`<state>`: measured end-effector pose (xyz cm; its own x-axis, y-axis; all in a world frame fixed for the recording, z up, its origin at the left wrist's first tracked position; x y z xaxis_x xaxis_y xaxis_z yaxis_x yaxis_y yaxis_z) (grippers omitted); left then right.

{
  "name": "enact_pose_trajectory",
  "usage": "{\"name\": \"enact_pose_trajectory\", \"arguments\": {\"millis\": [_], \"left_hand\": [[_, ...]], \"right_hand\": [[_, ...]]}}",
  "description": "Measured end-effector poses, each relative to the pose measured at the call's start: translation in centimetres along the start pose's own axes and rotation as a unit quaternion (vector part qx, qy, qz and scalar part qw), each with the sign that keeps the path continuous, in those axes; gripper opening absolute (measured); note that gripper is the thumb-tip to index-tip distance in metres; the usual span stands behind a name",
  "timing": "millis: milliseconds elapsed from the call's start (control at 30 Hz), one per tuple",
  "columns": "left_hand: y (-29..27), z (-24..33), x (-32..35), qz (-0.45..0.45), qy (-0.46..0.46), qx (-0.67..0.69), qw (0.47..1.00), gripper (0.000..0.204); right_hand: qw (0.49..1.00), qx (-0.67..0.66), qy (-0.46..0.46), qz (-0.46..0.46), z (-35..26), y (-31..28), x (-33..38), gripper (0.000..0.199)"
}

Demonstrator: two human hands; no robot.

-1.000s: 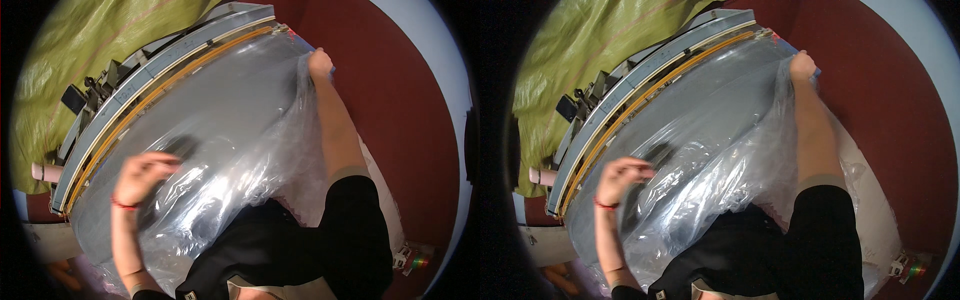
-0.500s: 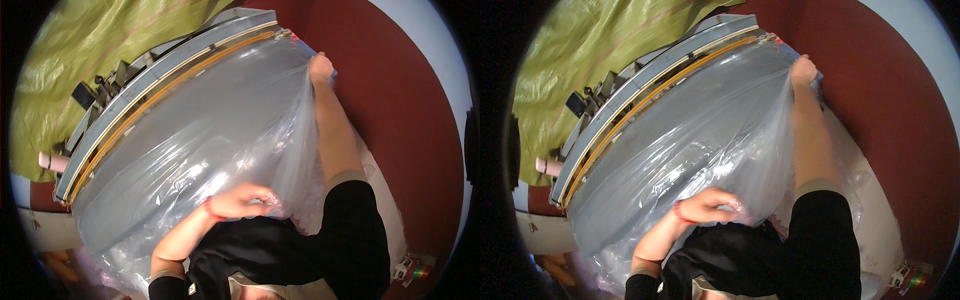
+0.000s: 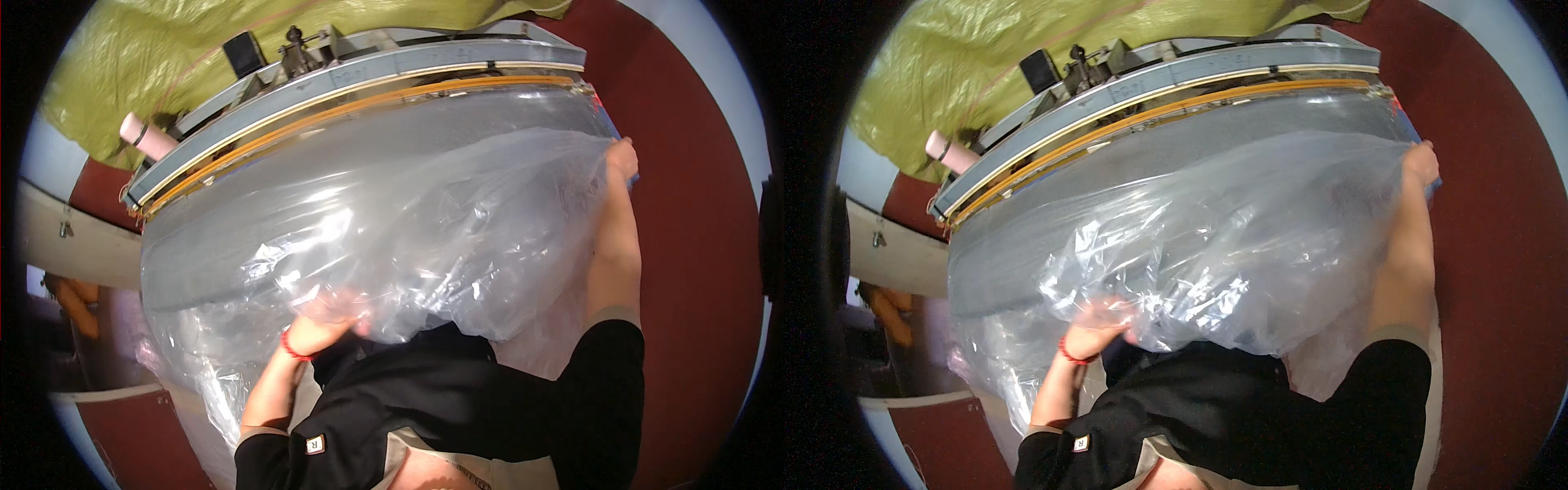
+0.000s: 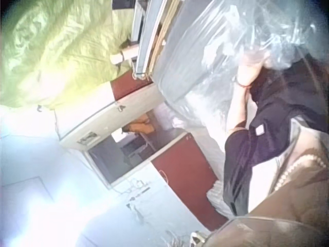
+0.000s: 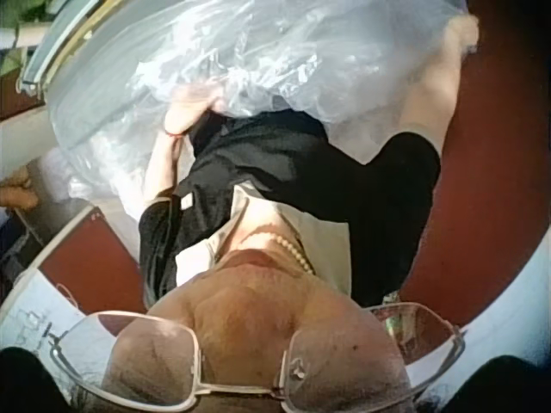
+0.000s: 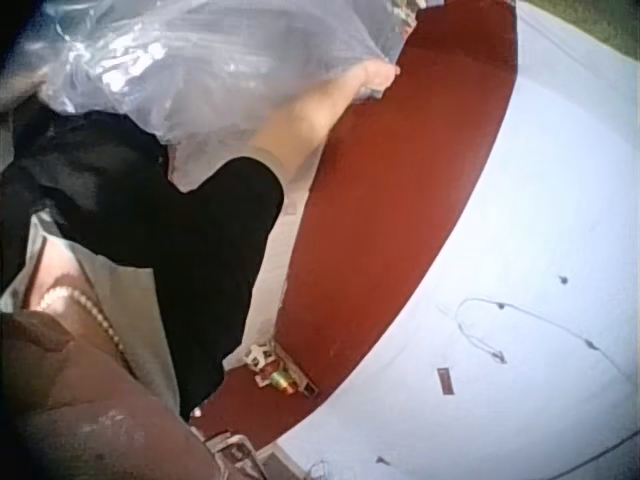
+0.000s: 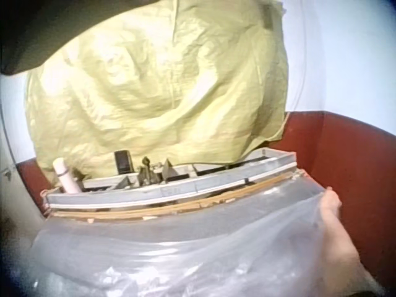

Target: Using a heat sealing machine to seal large clear plastic bags.

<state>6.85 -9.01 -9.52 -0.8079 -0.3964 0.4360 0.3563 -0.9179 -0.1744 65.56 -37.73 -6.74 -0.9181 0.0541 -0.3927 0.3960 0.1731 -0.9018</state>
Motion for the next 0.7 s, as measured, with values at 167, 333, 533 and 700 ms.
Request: {"name": "enact_pose_trajectory", "arguments": {"millis": [167,333,533,700], "left_hand": [[-11.7,6.7,10.6,0.112,0.169,-0.102,0.974,0.018],[-21.2,7.2,19.5,0.445,0.069,-0.419,0.789,0.034],[-38.0,4.9,34.7,0.619,0.041,-0.377,0.688,0.011],[-46.6,9.2,35.2,0.71,-0.163,-0.432,0.531,0.028]], "right_hand": [[1.0,0.019,-0.02,0.006,0.0,0.2,-0.2,0.033],[0.999,0.001,-0.048,-0.011,0.3,1.2,-0.9,0.036],[0.998,0.013,-0.041,-0.043,0.8,2.2,-1.5,0.037],[0.999,-0.001,-0.035,-0.024,1.1,2.4,-1.8,0.036]]}}
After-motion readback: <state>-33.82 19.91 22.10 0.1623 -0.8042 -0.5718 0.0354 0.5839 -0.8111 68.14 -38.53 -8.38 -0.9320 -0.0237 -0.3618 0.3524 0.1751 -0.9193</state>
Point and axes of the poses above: each hand's wrist, its own x-axis away from the middle knuckle, its own y-axis out of the palm, z = x × y, the point moved 9 cm from there along -x, towards the middle knuckle, and after that the axes turned 5 degrees about -y, right-handed, at the moved point
